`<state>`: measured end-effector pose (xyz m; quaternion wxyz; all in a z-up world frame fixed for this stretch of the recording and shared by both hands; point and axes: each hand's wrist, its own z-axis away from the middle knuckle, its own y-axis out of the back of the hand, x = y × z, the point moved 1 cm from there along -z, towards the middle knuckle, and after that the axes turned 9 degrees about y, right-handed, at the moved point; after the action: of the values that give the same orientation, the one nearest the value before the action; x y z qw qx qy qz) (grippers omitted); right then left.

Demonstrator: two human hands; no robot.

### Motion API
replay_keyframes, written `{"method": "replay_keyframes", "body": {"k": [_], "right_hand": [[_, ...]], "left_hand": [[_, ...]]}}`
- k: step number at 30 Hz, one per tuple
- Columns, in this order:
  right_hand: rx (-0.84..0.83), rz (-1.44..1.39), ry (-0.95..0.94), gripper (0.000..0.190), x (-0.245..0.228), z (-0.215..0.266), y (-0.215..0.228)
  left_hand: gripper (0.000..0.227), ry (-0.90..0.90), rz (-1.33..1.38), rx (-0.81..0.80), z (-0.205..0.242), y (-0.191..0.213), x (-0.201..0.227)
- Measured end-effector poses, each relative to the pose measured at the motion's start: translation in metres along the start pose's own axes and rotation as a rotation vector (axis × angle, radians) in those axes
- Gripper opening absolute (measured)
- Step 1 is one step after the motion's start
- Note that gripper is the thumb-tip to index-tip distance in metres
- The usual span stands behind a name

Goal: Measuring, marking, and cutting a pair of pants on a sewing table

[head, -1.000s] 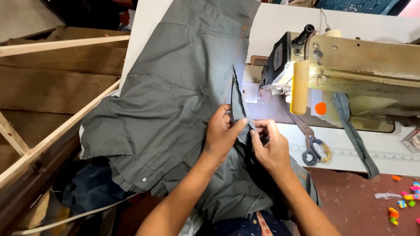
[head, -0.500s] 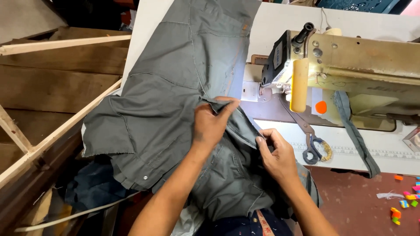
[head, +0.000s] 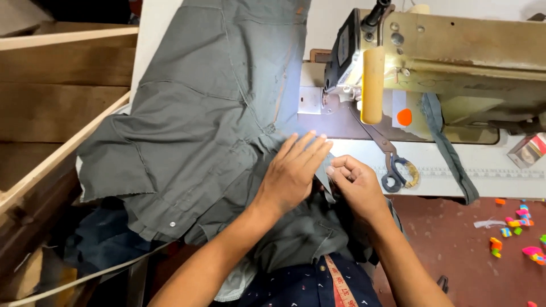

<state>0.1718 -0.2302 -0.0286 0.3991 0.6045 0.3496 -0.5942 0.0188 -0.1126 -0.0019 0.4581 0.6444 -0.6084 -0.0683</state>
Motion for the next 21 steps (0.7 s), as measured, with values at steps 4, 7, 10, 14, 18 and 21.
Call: {"method": "replay_keyframes", "body": {"k": [4,7,10,14,18,21], "right_hand": [[-0.038,-0.059,-0.063,0.016,-0.036,0.002,-0.014],[-0.097,-0.038,-0.039,0.024,-0.016,0.001,-0.005],[-0.106,-0.047,-0.047,0.026,-0.014,0.0,-0.002],[-0.095,-0.067,-0.119,0.021,-0.028,0.004,-0.008],[-0.087,-0.08,-0.122,0.015,-0.037,0.003,-0.012],[-0.074,-0.19,-0.118,0.018,-0.034,0.001,-0.014]], "left_hand": [[0.068,0.015,-0.059,-0.041,0.004,-0.006,-0.002],[0.057,-0.003,-0.13,-0.016,0.005,-0.008,0.0],[0.051,-0.003,-0.16,0.013,0.003,-0.006,0.006],[0.047,-0.079,-0.227,0.061,0.007,-0.01,0.014],[0.048,-0.123,-0.239,0.046,0.008,-0.013,0.011],[0.049,-0.131,-0.264,0.054,0.011,-0.016,0.011]]}}
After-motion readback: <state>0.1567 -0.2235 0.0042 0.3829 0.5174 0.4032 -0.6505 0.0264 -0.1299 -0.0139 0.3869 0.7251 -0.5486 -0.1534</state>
